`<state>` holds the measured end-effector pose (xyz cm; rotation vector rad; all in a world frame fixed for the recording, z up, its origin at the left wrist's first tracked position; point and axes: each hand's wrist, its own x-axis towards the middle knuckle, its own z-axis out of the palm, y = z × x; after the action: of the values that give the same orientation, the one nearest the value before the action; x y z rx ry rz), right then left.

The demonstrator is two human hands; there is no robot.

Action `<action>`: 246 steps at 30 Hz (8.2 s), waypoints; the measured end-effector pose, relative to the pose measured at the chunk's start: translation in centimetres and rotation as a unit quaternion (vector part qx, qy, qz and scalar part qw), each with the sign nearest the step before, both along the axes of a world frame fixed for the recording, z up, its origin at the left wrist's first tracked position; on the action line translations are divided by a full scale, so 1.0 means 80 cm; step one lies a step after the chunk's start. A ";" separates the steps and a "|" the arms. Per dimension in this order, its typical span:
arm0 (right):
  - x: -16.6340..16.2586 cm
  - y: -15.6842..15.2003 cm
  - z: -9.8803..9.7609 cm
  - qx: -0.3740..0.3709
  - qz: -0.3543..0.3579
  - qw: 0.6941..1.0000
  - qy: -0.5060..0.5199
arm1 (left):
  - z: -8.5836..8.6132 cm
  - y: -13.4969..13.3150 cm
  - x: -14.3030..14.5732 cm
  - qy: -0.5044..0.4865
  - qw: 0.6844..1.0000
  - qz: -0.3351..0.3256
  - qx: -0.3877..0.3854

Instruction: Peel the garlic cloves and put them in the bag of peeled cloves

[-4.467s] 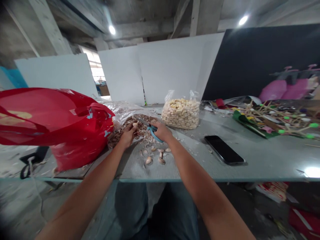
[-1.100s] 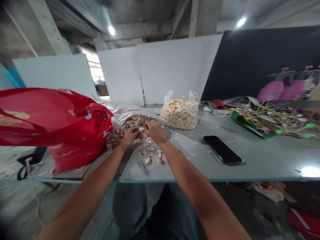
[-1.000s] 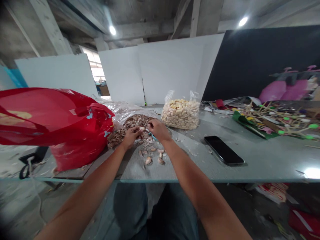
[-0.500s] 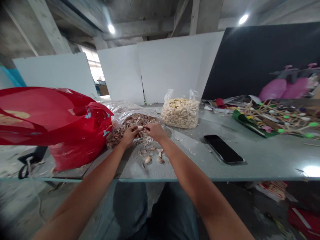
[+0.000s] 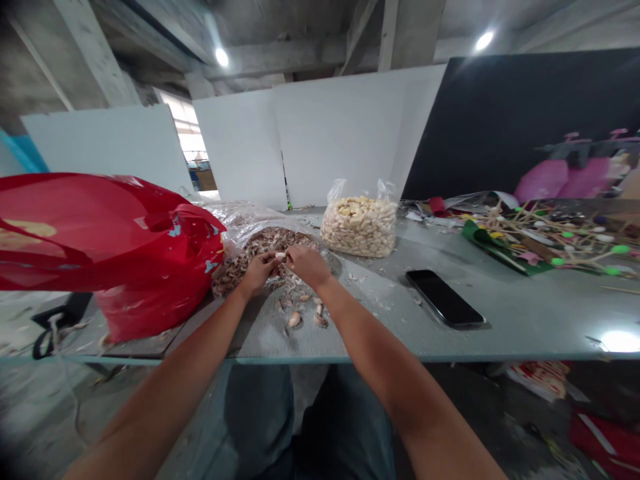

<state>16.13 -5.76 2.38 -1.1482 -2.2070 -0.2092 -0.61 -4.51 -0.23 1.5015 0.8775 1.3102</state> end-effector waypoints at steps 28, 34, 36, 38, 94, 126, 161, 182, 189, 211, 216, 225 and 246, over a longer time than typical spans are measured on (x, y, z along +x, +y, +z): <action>0.033 0.013 0.006 0.028 -0.069 0.990 0.123 | -0.004 0.007 -0.003 -0.021 0.998 0.066 0.009; 0.026 0.020 -0.004 -0.048 0.018 0.984 0.168 | -0.001 0.004 -0.003 -0.069 0.996 0.053 0.005; 0.018 0.018 -0.004 -0.049 0.059 0.981 0.180 | 0.000 0.002 -0.003 -0.067 0.996 0.052 0.003; 0.013 0.014 -0.003 -0.052 0.078 0.980 0.174 | 0.001 0.001 -0.002 -0.066 0.996 0.051 -0.003; 0.005 -0.006 0.009 0.007 -0.011 0.997 0.080 | 0.012 -0.022 0.011 -0.152 0.982 -0.083 -0.080; 0.000 0.023 -0.018 -0.152 0.140 0.923 0.323 | 0.005 -0.007 0.002 -0.184 0.978 -0.041 -0.094; 0.010 0.016 -0.003 0.028 0.068 0.992 0.099 | 0.003 -0.005 0.010 0.006 0.999 0.035 -0.006; 0.014 0.019 -0.008 -0.040 0.099 0.972 0.208 | 0.003 -0.002 0.001 -0.102 0.993 0.051 -0.028; 0.010 0.011 -0.004 -0.036 0.106 0.979 0.173 | 0.002 -0.004 0.001 -0.088 0.995 0.031 -0.034; 0.012 0.017 -0.009 -0.053 0.082 0.969 0.227 | -0.006 0.005 0.003 0.022 0.994 0.098 0.043; 0.004 0.016 -0.013 -0.069 0.121 0.966 0.220 | -0.005 0.003 0.003 0.049 0.994 0.079 0.051; 0.010 0.027 -0.017 -0.101 0.119 0.965 0.210 | -0.002 0.002 -0.001 0.203 0.962 0.127 0.132; -0.004 0.003 0.008 -0.085 -0.043 0.994 0.050 | 0.000 0.003 0.002 0.155 0.978 0.076 0.114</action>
<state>15.83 -5.48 2.99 -1.3186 -2.1224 0.0014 -0.48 -4.31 -0.22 1.8859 1.0877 1.3422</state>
